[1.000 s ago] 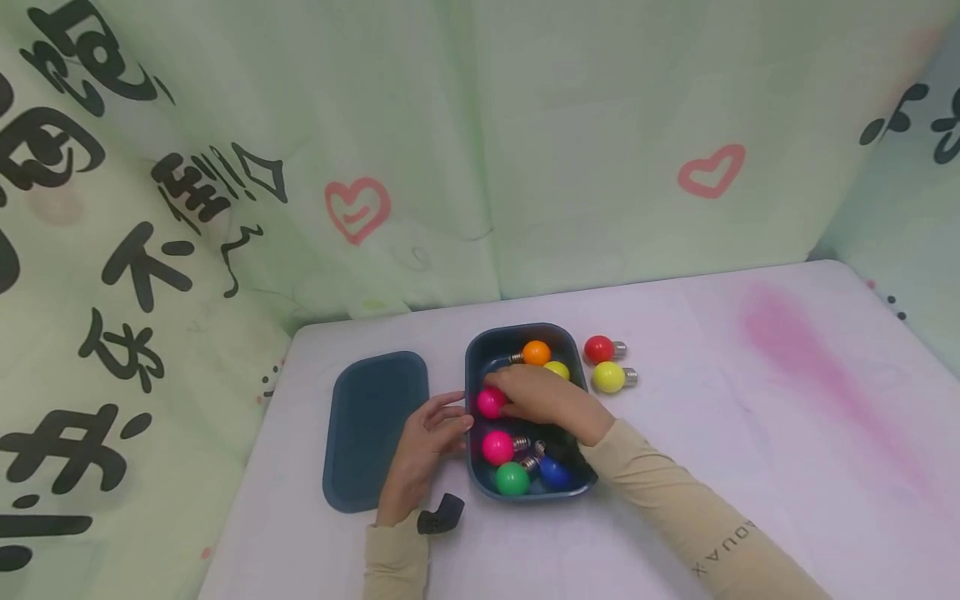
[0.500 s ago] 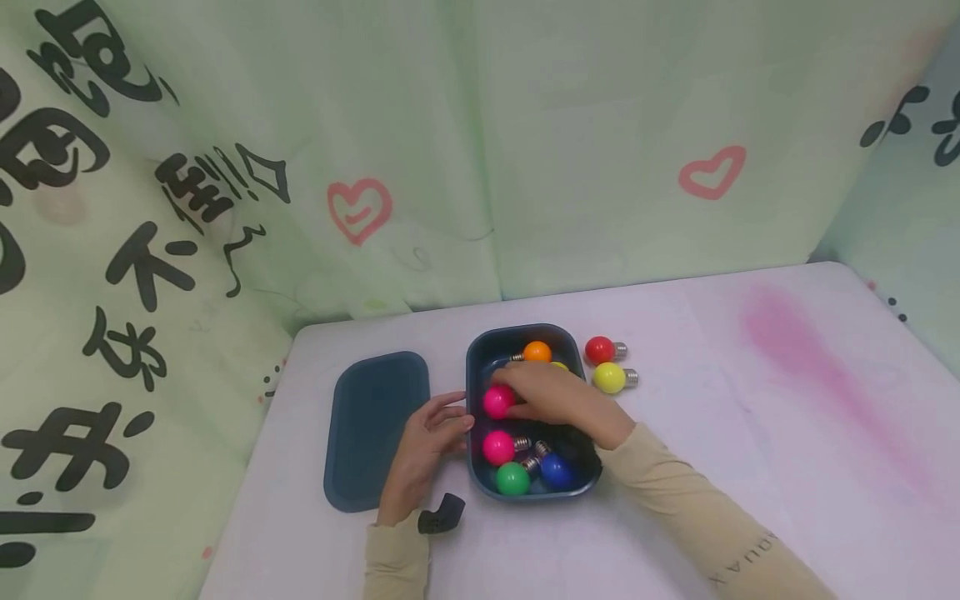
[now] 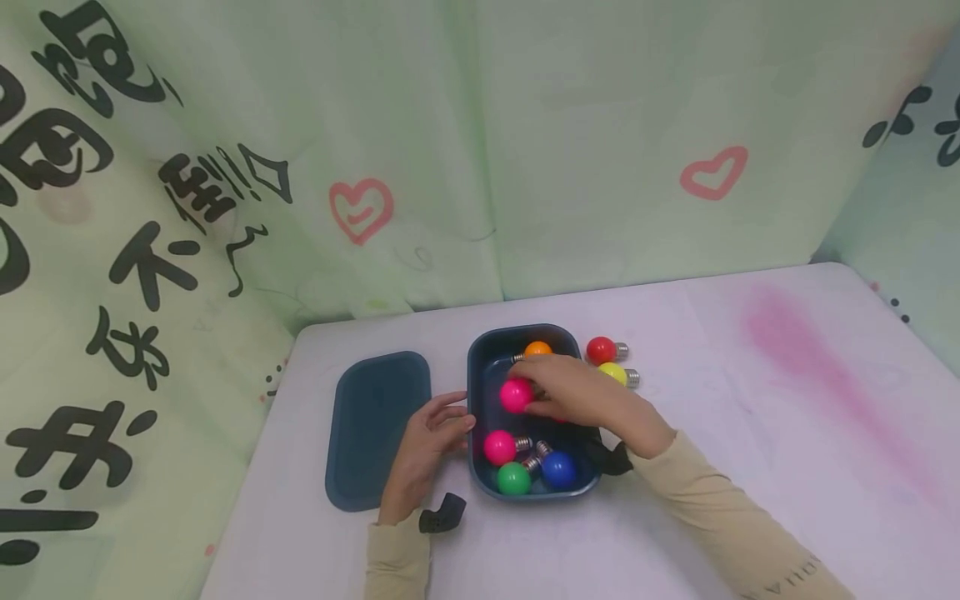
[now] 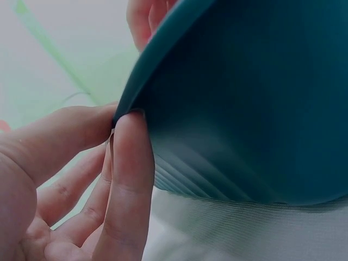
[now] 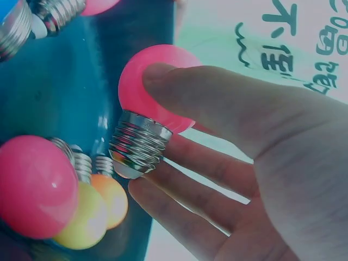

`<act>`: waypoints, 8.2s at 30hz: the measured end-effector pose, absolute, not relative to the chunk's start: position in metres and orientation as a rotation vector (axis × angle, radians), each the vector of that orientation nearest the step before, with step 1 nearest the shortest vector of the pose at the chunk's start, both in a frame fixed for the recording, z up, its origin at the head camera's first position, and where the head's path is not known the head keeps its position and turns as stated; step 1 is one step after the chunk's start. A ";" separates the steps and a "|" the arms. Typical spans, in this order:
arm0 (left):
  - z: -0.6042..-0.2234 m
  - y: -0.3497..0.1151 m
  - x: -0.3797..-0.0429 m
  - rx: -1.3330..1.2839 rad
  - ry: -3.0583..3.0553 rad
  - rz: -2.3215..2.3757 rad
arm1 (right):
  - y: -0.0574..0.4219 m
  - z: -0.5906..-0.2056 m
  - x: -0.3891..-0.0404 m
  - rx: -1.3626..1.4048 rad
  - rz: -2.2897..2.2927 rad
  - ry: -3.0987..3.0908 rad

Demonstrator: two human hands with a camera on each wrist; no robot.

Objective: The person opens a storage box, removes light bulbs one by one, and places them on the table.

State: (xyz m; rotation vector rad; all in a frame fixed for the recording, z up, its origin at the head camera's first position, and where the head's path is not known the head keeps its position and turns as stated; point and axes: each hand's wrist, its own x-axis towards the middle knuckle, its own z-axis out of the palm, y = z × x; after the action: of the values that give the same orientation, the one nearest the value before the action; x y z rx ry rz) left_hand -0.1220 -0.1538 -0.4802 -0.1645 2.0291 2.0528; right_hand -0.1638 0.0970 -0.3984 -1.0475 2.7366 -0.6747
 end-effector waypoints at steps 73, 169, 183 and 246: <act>-0.481 -0.154 -0.122 -0.154 2.057 2.045 | 0.207 -0.413 -0.130 -0.746 -0.741 2.871; -0.482 -0.154 -0.121 -0.166 2.060 2.032 | 0.134 -0.399 -0.133 -0.945 -0.662 2.857; -0.481 -0.153 -0.122 -0.169 2.038 2.048 | 0.104 -0.396 -0.135 -1.044 -0.559 2.821; -0.480 -0.152 -0.122 -0.144 2.003 2.075 | 0.068 -0.393 -0.146 -1.107 -0.438 2.618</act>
State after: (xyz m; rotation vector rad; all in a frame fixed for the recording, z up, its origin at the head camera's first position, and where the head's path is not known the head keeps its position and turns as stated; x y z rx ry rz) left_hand -0.1222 -0.1521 -0.4802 -0.1442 2.0035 2.0746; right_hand -0.1458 0.0677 -0.3934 -1.1074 2.6183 -0.4382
